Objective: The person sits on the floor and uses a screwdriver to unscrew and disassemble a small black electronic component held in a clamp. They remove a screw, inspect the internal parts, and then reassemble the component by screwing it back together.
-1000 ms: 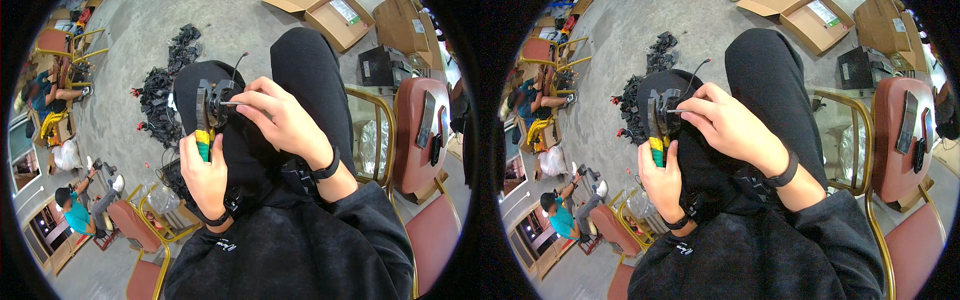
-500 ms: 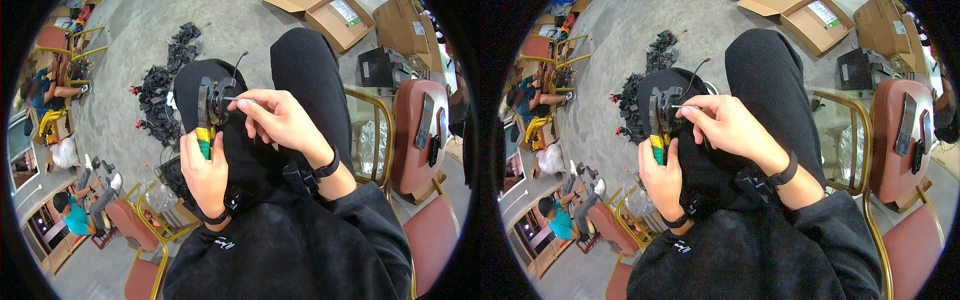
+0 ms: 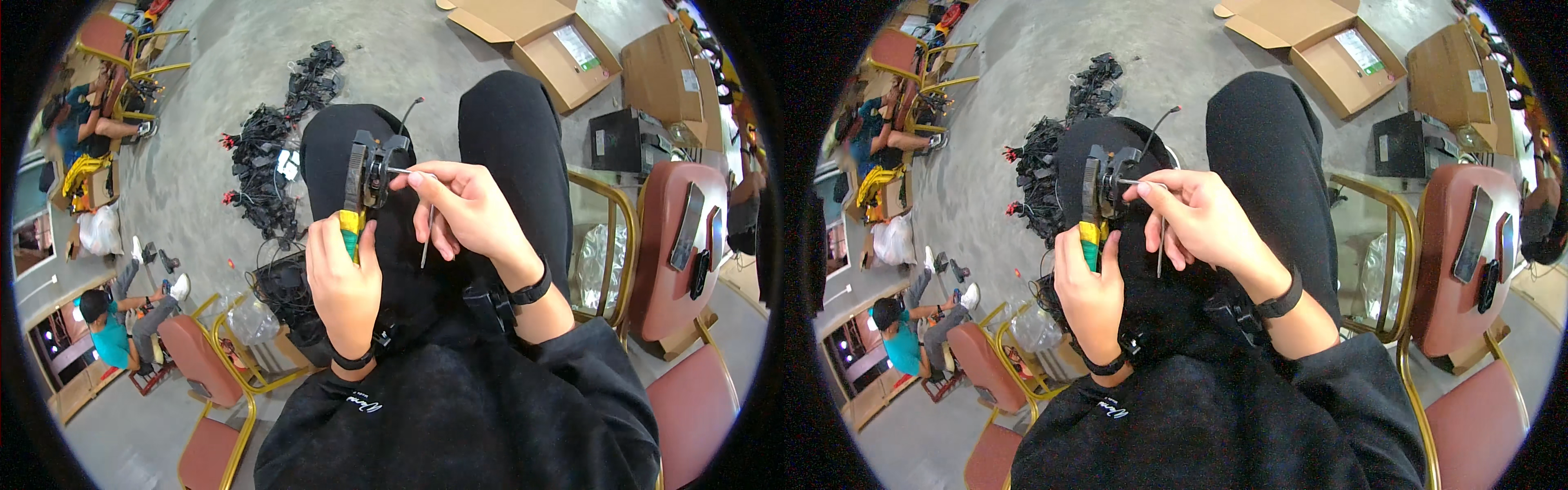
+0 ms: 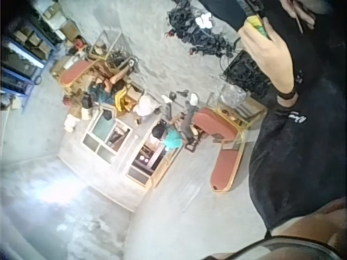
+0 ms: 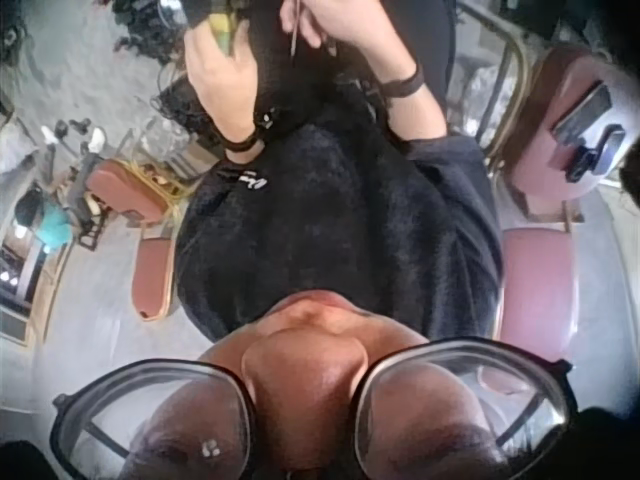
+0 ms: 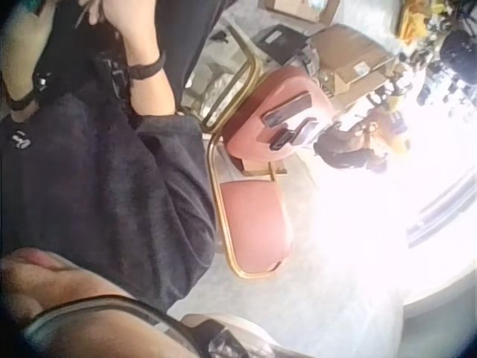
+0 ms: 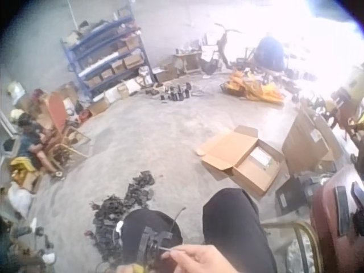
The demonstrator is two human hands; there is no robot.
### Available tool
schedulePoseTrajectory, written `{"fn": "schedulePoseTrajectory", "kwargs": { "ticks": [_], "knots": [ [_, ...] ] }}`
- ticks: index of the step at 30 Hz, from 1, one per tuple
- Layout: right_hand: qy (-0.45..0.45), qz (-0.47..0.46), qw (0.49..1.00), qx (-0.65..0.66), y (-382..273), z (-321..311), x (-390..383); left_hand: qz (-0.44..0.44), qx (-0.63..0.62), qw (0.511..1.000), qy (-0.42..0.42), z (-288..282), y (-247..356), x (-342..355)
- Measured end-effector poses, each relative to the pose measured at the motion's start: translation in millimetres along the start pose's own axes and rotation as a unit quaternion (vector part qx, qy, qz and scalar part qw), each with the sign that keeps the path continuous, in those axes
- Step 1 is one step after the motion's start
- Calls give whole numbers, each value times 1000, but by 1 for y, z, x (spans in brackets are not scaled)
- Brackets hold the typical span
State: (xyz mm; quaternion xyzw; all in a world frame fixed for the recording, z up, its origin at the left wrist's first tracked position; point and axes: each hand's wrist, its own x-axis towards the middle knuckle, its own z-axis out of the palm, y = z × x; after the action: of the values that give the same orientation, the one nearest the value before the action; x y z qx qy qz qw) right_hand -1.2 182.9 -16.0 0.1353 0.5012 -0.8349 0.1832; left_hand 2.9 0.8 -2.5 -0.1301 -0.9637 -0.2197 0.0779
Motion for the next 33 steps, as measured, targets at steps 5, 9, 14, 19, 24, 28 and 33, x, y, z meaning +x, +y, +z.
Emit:
{"fn": "schedulePoseTrajectory", "kwargs": {
  "ticks": [5,9,14,19,24,28,33],
  "knots": [
    [-4,0,1000,16,3,3,-1,6,-3,1000,1,-8,1,-1],
    [-3,-8,1000,5,6,3,2,-4,-31,999,11,-10,-2,-2],
    [0,-9,1000,-7,5,5,3,-11,-35,999,7,-15,-2,0],
    [-2,-7,1000,-1,4,4,3,-2,-1,1000,0,-17,-2,-1],
    [-8,-6,1000,15,5,7,4,4,13,1000,9,-18,-4,-3],
    [-10,-5,1000,17,5,6,5,1,8,1000,17,-16,-3,-6],
    [-5,-8,1000,7,6,7,5,-13,-20,999,21,-12,-4,-5]
  ]
}}
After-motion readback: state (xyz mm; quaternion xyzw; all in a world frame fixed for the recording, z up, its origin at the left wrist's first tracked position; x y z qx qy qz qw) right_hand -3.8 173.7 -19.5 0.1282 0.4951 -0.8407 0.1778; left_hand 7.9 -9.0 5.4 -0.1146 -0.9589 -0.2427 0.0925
